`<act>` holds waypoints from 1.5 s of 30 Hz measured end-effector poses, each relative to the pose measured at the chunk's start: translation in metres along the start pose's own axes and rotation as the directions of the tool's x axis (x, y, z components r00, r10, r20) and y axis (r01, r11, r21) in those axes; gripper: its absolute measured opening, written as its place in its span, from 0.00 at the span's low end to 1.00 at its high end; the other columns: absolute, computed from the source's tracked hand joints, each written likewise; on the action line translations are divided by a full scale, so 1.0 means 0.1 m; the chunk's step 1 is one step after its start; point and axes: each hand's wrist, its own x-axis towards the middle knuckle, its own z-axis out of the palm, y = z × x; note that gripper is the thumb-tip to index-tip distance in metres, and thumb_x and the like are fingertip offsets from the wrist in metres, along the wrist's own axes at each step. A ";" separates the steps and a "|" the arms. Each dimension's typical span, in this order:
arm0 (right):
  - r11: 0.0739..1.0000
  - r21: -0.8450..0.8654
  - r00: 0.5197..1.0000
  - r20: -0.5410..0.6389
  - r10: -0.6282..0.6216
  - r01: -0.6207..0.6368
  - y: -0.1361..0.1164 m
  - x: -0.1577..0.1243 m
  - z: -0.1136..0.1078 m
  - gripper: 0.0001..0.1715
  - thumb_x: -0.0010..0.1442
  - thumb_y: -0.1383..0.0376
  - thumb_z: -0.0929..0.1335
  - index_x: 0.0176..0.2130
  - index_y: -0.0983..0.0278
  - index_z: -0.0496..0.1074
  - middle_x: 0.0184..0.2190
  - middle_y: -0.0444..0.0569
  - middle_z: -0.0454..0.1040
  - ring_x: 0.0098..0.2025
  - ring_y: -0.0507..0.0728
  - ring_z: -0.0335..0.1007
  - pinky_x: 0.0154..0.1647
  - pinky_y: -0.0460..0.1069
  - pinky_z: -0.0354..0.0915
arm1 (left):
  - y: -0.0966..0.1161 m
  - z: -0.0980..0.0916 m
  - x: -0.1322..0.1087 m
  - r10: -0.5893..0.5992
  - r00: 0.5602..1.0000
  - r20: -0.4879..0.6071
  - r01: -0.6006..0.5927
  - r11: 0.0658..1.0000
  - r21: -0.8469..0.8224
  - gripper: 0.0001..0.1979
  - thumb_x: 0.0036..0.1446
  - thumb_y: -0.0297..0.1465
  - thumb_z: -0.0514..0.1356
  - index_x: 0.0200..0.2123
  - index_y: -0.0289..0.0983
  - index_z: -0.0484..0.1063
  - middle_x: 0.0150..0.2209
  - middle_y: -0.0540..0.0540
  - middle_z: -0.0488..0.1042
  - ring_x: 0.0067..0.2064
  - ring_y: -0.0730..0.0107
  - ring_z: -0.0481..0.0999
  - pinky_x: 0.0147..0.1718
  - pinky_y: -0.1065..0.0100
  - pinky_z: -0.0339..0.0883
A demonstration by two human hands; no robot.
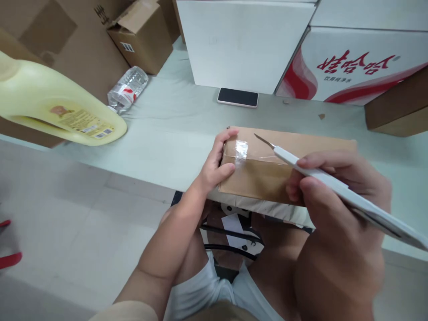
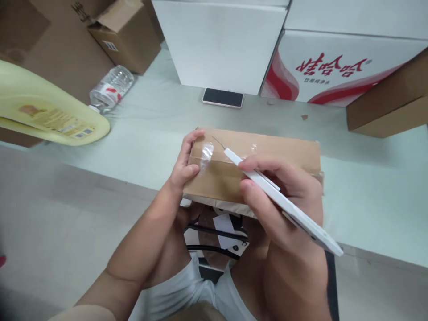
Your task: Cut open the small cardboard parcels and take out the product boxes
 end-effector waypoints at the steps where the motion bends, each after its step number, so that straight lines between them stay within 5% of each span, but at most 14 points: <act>1: 1.000 0.000 1.000 -0.001 -0.028 0.028 0.00 0.02 0.02 0.05 0.65 0.59 0.72 0.40 0.57 0.79 0.25 0.44 0.71 0.24 0.52 0.67 0.21 0.48 0.61 | -0.01 0.01 -0.02 0.003 1.000 -0.005 -0.003 1.000 0.025 0.37 0.56 0.61 0.60 0.63 0.49 0.67 0.66 0.45 0.67 0.67 0.45 0.69 0.62 0.50 0.70; 5: 0.993 0.085 0.996 -0.051 -0.076 0.080 0.03 0.08 0.13 0.06 0.66 0.62 0.71 0.43 0.57 0.78 0.28 0.44 0.73 0.26 0.51 0.70 0.23 0.48 0.64 | 0.02 0.09 -0.07 -0.047 0.997 -0.059 0.050 0.997 0.063 0.39 0.56 0.64 0.54 0.62 0.48 0.65 0.65 0.44 0.67 0.66 0.45 0.69 0.61 0.50 0.70; 11: 0.987 -0.055 0.984 0.099 -0.148 0.154 0.09 0.14 0.07 0.04 0.60 0.69 0.73 0.36 0.58 0.79 0.37 0.47 0.76 0.38 0.54 0.75 0.33 0.49 0.70 | 0.06 0.11 -0.09 -0.100 0.994 -0.039 0.098 0.994 -0.044 0.37 0.55 0.62 0.58 0.60 0.47 0.65 0.63 0.44 0.68 0.62 0.47 0.71 0.60 0.51 0.69; 14: 0.977 0.021 0.972 0.098 -0.212 0.211 0.13 0.17 0.03 0.04 0.60 0.66 0.74 0.38 0.57 0.82 0.37 0.48 0.77 0.43 0.57 0.75 0.36 0.51 0.71 | 0.00 0.10 -0.07 -0.081 0.997 -0.014 0.080 0.991 -0.105 0.36 0.54 0.60 0.60 0.60 0.48 0.64 0.61 0.45 0.68 0.58 0.50 0.72 0.57 0.53 0.69; 19: 0.966 0.214 0.989 -0.035 -0.143 0.148 0.16 0.17 0.07 0.03 0.61 0.65 0.74 0.35 0.58 0.83 0.33 0.47 0.78 0.31 0.53 0.72 0.25 0.48 0.64 | -0.08 0.10 -0.06 -0.017 1.000 -0.002 0.016 0.985 -0.174 0.34 0.55 0.55 0.63 0.61 0.49 0.65 0.61 0.47 0.67 0.59 0.52 0.70 0.61 0.52 0.65; 25: 0.989 0.038 0.989 0.001 -0.145 0.145 0.12 0.13 0.12 0.08 0.61 0.71 0.71 0.31 0.62 0.80 0.27 0.45 0.75 0.25 0.50 0.67 0.22 0.48 0.59 | -0.09 0.09 -0.06 0.003 1.000 0.005 -0.002 0.989 -0.150 0.34 0.55 0.56 0.62 0.61 0.49 0.65 0.63 0.46 0.65 0.65 0.47 0.66 0.66 0.48 0.60; 38: 0.975 -0.131 0.984 -0.006 -0.180 0.178 0.08 0.13 0.15 0.09 0.57 0.75 0.69 0.30 0.62 0.78 0.29 0.43 0.77 0.26 0.48 0.68 0.25 0.46 0.60 | -0.12 0.08 -0.06 0.011 1.000 0.001 -0.011 0.998 -0.061 0.37 0.56 0.60 0.60 0.62 0.47 0.64 0.64 0.44 0.66 0.67 0.43 0.65 0.66 0.45 0.60; 45: 0.988 -0.059 0.987 -0.061 -0.147 0.144 0.11 0.14 0.20 0.12 0.55 0.76 0.68 0.30 0.62 0.77 0.29 0.44 0.77 0.31 0.52 0.71 0.26 0.47 0.61 | -0.07 0.09 -0.06 -0.034 0.999 0.000 0.034 0.993 -0.112 0.36 0.55 0.59 0.61 0.61 0.47 0.64 0.64 0.44 0.66 0.63 0.46 0.68 0.64 0.47 0.63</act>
